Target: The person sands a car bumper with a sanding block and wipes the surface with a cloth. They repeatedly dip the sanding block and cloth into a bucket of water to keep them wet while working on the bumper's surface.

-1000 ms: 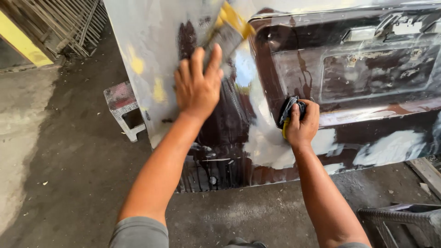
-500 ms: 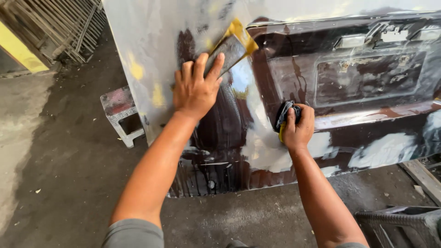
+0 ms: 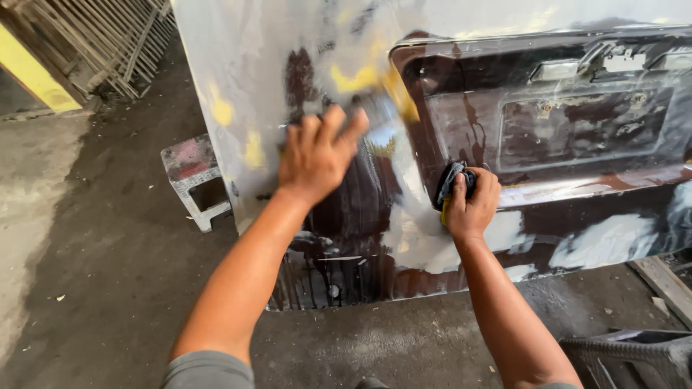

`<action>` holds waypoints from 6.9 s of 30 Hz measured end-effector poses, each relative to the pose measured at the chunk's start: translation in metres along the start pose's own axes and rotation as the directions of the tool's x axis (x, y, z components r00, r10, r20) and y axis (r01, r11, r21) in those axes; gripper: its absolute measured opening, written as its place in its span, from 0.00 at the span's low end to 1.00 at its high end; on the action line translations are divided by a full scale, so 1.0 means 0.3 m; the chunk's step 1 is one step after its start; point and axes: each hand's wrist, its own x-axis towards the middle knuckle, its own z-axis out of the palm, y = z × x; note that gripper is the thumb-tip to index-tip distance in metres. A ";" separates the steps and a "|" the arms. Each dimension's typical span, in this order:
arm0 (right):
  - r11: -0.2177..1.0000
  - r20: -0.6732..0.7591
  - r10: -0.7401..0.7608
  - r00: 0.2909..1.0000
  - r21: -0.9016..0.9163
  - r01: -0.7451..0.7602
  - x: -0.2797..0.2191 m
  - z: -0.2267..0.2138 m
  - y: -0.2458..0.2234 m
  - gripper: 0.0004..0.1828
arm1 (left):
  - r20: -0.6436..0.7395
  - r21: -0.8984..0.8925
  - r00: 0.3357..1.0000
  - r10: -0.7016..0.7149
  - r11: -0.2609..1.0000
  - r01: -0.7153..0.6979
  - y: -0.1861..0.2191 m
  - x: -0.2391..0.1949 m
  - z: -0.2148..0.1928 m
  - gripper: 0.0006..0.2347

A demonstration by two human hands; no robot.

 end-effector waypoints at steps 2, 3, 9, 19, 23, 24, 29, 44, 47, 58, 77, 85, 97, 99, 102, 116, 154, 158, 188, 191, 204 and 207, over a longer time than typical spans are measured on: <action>0.998 -0.016 -0.053 0.998 -0.019 0.053 -0.013 -0.003 -0.012 0.11 | -0.160 0.127 0.954 -0.255 0.953 0.276 -0.012 0.067 -0.009 0.28; 0.998 -0.013 -0.054 0.998 -0.014 0.053 -0.026 0.007 -0.018 0.11 | -0.157 0.132 0.953 -0.258 0.951 0.279 0.017 0.048 -0.002 0.28; 0.999 -0.010 -0.032 0.999 -0.039 0.032 -0.078 0.010 -0.018 0.14 | 0.016 0.154 0.991 0.135 0.979 -0.136 0.207 -0.271 0.127 0.26; 0.975 0.049 -0.215 0.975 -0.046 0.217 -0.204 0.023 -0.095 0.29 | -0.131 0.105 0.956 -0.264 0.955 0.278 -0.019 -0.171 -0.034 0.28; 0.925 0.118 -0.365 0.924 -0.063 0.374 -0.249 0.086 -0.233 0.32 | -0.200 0.111 0.894 -0.402 0.897 0.428 -0.042 -0.124 -0.028 0.27; 0.927 0.125 -0.363 0.923 -0.051 0.372 -0.270 0.137 -0.294 0.32 | -0.192 0.120 0.893 -0.408 0.893 0.434 -0.059 -0.126 -0.044 0.27; 0.483 0.194 -0.868 0.457 0.549 0.682 -0.480 0.458 -0.580 0.29 | -0.073 0.078 0.967 -0.245 0.965 0.251 -0.145 -0.125 -0.104 0.27; 0.878 0.256 -0.447 0.857 -0.061 0.476 -0.332 -0.033 0.108 0.24 | -0.145 0.105 0.953 -0.266 0.954 0.282 -0.097 -0.150 -0.063 0.27; 0.976 -0.056 -0.111 0.992 -0.196 0.099 -0.277 -0.095 0.149 0.25 | -0.144 0.093 0.950 -0.276 0.952 0.291 -0.034 -0.134 -0.042 0.28; 0.979 -0.153 0.099 0.983 -0.161 -0.124 -0.170 -0.138 0.307 0.24 | 0.040 -0.036 0.926 0.376 0.926 -0.375 0.372 -0.244 0.130 0.22; 0.928 0.221 -0.324 0.920 -0.118 0.355 -0.042 -0.248 0.409 0.21 | 0.105 -0.035 0.972 0.212 0.977 -0.209 0.815 -0.292 0.291 0.24; 0.869 0.297 -0.441 0.847 -0.094 0.486 -0.134 -0.268 0.485 0.29 | 0.232 0.012 0.940 0.252 0.965 -0.262 0.574 -0.559 0.101 0.28; 0.960 -0.033 0.041 0.999 -0.274 -0.049 -0.188 -0.283 0.704 0.31 | 0.161 0.058 0.977 0.141 0.987 -0.152 0.791 -0.367 0.276 0.26; 0.962 -0.074 0.075 0.994 -0.258 -0.091 -0.209 -0.278 0.690 0.32 | 0.153 0.095 0.973 0.171 0.978 -0.187 0.705 -0.443 0.207 0.26; 0.972 0.022 -0.147 0.989 -0.184 0.148 -0.200 -0.272 0.584 0.29 | 0.173 0.090 0.964 0.202 0.971 -0.219 0.616 -0.516 0.165 0.27; 0.842 0.242 -0.441 0.864 -0.222 0.492 -0.161 -0.340 0.604 0.27 | 0.120 0.021 0.965 0.231 0.972 -0.236 0.783 -0.297 0.229 0.25; 0.968 -0.151 0.171 0.974 -0.157 -0.195 -0.126 -0.338 0.811 0.27 | 0.191 0.093 0.973 0.128 0.985 -0.148 0.871 -0.241 0.254 0.27; 0.971 -0.145 0.159 0.977 -0.154 -0.181 -0.124 -0.327 0.791 0.26 | 0.214 0.077 0.964 0.155 0.982 -0.175 0.838 -0.342 0.259 0.27; 0.926 -0.199 0.290 0.936 -0.187 -0.327 -0.151 -0.288 0.747 0.31 | 0.154 0.082 0.981 0.120 0.988 -0.134 0.953 -0.038 0.341 0.29; 0.911 -0.214 0.330 0.919 -0.183 -0.370 -0.155 -0.275 0.708 0.31 | 0.164 -0.031 0.957 0.238 0.971 -0.236 0.847 -0.347 0.250 0.27; 0.913 -0.178 0.312 0.933 -0.216 -0.347 -0.162 -0.298 0.725 0.31 | 0.044 0.077 0.989 0.145 0.986 -0.148 0.924 0.087 0.361 0.27; 0.914 -0.157 0.318 0.935 -0.212 -0.346 -0.175 -0.292 0.724 0.32 | 0.138 0.077 0.971 0.193 0.976 -0.205 0.889 -0.140 0.262 0.27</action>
